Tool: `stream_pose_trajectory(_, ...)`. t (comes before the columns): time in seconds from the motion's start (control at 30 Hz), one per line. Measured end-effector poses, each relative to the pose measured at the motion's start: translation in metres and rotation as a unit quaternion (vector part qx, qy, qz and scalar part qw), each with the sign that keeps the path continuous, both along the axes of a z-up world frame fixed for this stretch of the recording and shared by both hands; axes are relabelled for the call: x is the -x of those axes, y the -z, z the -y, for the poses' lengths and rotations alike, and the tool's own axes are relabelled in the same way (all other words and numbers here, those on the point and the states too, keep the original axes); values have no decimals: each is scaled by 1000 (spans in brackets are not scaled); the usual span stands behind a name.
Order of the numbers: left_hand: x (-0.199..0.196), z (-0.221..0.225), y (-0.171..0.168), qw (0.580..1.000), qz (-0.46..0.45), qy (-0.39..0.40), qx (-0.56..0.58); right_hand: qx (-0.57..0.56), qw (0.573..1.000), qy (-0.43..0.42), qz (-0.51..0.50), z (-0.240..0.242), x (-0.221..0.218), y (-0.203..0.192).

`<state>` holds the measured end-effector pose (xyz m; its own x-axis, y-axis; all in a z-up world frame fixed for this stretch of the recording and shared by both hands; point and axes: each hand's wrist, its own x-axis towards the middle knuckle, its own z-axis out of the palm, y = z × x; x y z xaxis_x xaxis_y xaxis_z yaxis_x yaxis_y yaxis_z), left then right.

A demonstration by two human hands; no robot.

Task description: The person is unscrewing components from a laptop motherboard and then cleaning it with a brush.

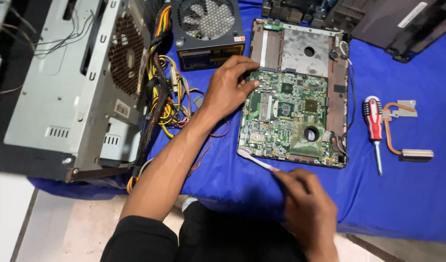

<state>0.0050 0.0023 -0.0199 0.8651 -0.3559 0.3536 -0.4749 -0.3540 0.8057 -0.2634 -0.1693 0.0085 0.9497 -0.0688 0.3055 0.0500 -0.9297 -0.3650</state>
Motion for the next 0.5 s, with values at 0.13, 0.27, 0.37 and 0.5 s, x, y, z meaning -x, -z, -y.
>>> stream_pose_trajectory(0.13, -2, -1, 1, 1000, 12, -2, 11, 99, 994, 28, -43, -50, 12, -17)
stream_pose_trajectory(0.27, -2, 0, 0, 1000, 8, 7, 9, 299, 946, -104, 77, -74, 4, -20)
stream_pose_trajectory(0.37, -1, -1, 0, 1000, -6, 6, 0, 176, 984, 36, 6, -102, 18, 7)
stream_pose_trajectory(0.5, -1, -1, -4, 1000, -8, 7, -1, 221, 975, 18, -5, -106, 13, -6)
